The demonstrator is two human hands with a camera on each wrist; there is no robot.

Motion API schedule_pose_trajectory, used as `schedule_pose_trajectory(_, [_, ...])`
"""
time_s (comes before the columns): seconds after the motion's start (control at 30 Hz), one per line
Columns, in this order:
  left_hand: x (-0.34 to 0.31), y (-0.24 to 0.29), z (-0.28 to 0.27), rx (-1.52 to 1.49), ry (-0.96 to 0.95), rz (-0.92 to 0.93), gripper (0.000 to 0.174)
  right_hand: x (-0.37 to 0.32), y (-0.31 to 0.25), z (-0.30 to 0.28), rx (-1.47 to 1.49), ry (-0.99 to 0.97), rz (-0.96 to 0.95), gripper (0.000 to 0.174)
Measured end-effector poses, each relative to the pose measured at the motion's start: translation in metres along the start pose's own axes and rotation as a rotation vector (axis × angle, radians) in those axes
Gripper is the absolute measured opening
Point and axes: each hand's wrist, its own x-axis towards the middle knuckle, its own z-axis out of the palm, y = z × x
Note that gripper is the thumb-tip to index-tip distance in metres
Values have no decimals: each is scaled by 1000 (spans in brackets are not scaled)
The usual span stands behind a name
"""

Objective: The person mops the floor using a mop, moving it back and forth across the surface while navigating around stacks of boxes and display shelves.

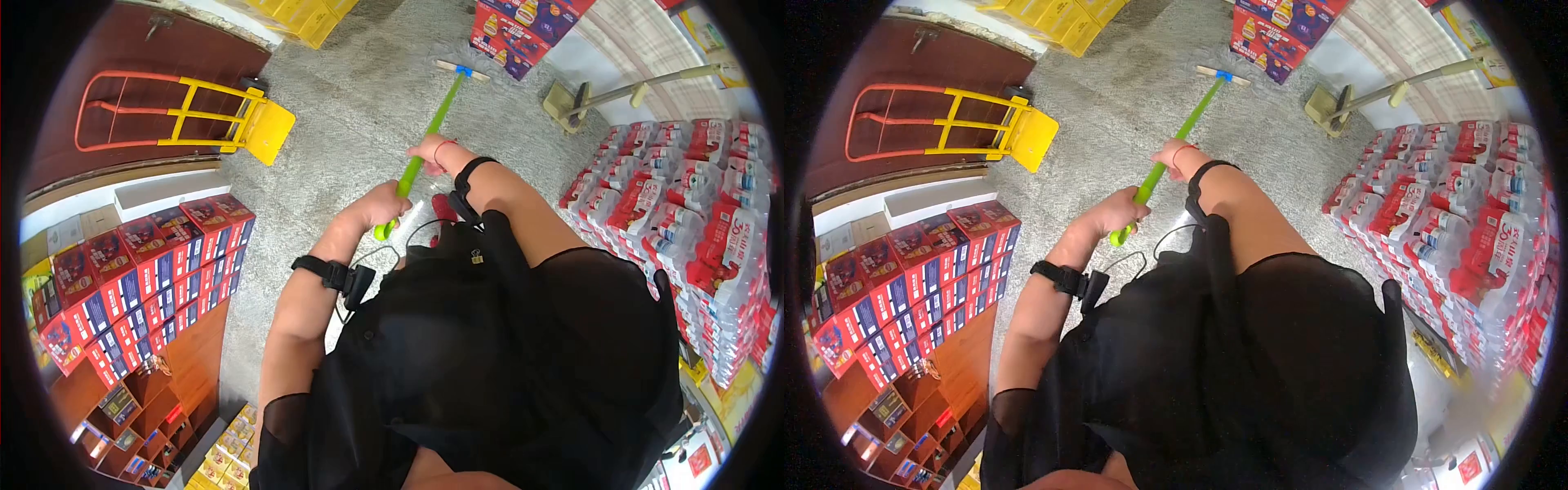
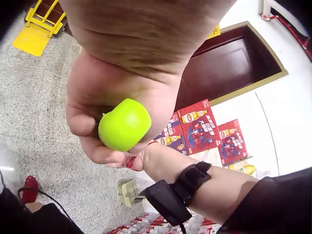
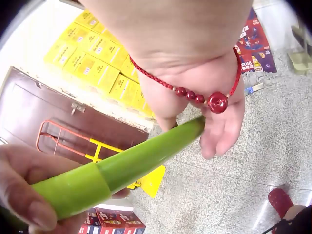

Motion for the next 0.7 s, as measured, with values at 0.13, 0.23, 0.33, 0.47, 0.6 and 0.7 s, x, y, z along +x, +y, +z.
schedule_pose_trajectory(0.13, [-6, -5, 3, 11, 2, -13, 34, 5, 7, 20, 165, 92, -56, 47])
schedule_pose_trajectory(0.23, [-20, -13, 9, 53, 21, -34, 37, -8, -1, 37, 91, 170, -48, 43])
schedule_pose_trajectory(0.33, [-43, -35, 6, 27, 6, -45, 33, -20, -7, 52, -96, 63, -83, 45])
schedule_pose_trajectory(0.47, [-78, -77, 5, 51, -35, -78, 36, -35, -13, 95, -408, 25, -285, 52])
schedule_pose_trajectory(0.6, [-125, -125, 6, 105, -58, -47, 40, -55, -23, 150, -581, -44, -300, 55])
schedule_pose_trajectory(0.7, [-166, -163, 6, 110, -105, -88, 45, -68, -11, 214, -543, -76, -325, 54])
